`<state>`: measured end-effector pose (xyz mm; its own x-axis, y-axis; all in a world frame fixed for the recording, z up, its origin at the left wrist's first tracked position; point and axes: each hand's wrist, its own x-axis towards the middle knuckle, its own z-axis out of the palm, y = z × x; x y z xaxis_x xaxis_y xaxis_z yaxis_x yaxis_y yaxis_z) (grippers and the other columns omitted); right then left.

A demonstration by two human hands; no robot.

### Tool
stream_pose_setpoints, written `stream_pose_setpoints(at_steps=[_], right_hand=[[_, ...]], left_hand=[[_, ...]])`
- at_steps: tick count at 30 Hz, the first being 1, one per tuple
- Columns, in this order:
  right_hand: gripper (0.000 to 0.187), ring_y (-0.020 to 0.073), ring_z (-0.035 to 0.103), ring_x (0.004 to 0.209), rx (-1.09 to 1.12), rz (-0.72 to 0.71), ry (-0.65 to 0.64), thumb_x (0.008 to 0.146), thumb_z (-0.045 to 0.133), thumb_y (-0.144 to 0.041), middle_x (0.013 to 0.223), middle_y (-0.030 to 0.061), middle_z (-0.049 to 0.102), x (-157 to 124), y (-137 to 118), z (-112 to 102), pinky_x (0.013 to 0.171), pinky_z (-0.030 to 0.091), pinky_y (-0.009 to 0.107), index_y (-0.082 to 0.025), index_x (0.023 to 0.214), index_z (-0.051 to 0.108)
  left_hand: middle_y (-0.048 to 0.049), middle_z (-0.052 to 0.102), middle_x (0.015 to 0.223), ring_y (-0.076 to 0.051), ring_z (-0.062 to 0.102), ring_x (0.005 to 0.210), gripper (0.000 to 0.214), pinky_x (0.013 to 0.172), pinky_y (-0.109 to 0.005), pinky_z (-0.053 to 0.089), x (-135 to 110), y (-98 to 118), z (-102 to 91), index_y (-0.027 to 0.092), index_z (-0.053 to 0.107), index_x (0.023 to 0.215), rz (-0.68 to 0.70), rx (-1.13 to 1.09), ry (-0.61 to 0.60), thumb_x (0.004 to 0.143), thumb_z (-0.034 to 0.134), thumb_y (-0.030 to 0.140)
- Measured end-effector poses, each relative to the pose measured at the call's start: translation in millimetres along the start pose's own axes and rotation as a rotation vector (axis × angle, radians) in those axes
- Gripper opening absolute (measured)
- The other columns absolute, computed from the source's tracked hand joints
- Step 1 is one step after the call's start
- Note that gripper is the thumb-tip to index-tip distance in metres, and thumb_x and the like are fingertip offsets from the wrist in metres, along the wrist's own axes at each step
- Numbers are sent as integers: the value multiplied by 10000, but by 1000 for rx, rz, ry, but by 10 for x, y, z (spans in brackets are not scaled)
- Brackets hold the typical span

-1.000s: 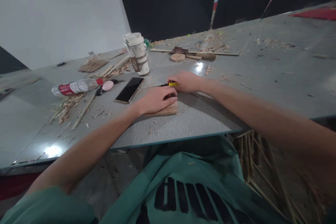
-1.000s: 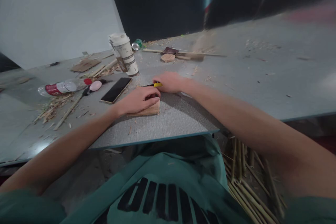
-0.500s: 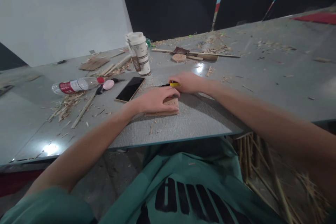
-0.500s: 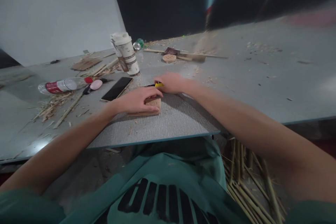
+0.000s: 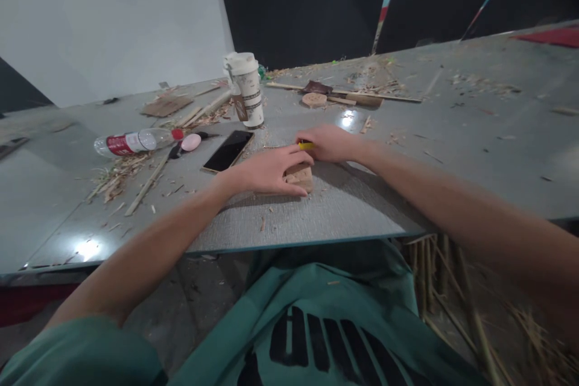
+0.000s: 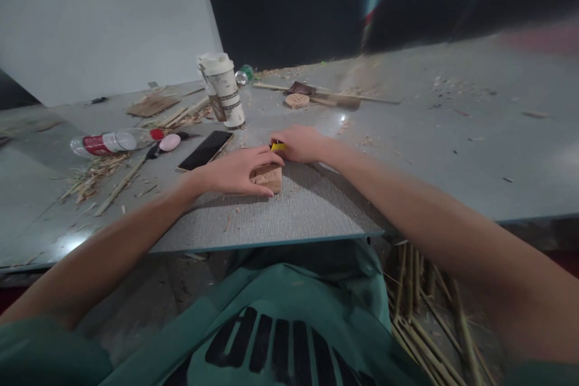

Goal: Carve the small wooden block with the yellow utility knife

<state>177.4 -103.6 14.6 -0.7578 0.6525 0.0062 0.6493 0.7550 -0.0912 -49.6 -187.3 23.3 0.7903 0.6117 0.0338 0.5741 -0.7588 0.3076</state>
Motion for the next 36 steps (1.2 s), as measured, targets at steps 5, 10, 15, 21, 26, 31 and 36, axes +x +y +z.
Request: stream_pose_setpoints(at_steps=[5, 10, 15, 21, 26, 31, 36], right_hand=[[309, 220, 712, 1081, 0, -60, -2, 1079, 682, -433, 1269, 84, 730, -26, 20, 4, 961, 621, 438, -215, 1296, 706], [347, 228, 717, 1097, -59, -35, -36, 1068, 700, -446, 1298, 95, 721, -6, 23, -1, 960, 631, 454, -200, 1314, 701], [319, 222, 712, 1096, -84, -21, -50, 1071, 695, -443, 1294, 92, 722, 5, 28, -9, 961, 627, 440, -216, 1295, 709], [265, 211, 710, 1063, -61, -23, -26, 1079, 682, -441, 1250, 82, 735, -2, 51, 10, 942, 625, 415, -242, 1250, 722], [354, 227, 717, 1086, -37, -55, -15, 1067, 701, -445, 1285, 92, 721, 9, 84, 32, 949, 631, 449, -199, 1321, 696], [304, 217, 715, 1082, -22, -57, 2, 1074, 693, -439, 1274, 87, 727, 19, 137, 66, 949, 629, 429, -219, 1283, 712], [267, 217, 712, 1106, -6, -54, 19, 1076, 686, -456, 1306, 82, 724, 32, 164, 102, 957, 623, 401, -263, 1255, 731]], left_hand=[[-174, 587, 1503, -349, 654, 1186, 634, 827, -386, 490, 17, 48, 19, 257, 574, 1500, 99, 113, 125, 980, 721, 588], [-154, 623, 1508, -362, 633, 1309, 527, 883, -401, 505, 35, 140, 52, 272, 575, 1464, 135, 178, 169, 997, 738, 455], [-111, 663, 1506, -318, 642, 1348, 409, 952, -394, 513, 25, 194, 67, 314, 568, 1469, 124, 146, 217, 1072, 646, 378], [-113, 710, 1432, -309, 693, 1258, 380, 897, -365, 511, 8, 167, 73, 280, 605, 1449, 103, 128, 271, 1082, 629, 374], [-120, 727, 1423, -307, 713, 1207, 380, 848, -348, 504, 15, 121, 94, 249, 628, 1424, 114, 137, 307, 1076, 623, 400], [-126, 743, 1391, -299, 724, 1168, 356, 827, -349, 500, 19, 104, 102, 237, 644, 1406, 138, 144, 322, 1093, 608, 403], [-124, 737, 1372, -282, 723, 1156, 309, 817, -345, 497, 22, 95, 118, 249, 634, 1394, 169, 177, 332, 1108, 574, 351]])
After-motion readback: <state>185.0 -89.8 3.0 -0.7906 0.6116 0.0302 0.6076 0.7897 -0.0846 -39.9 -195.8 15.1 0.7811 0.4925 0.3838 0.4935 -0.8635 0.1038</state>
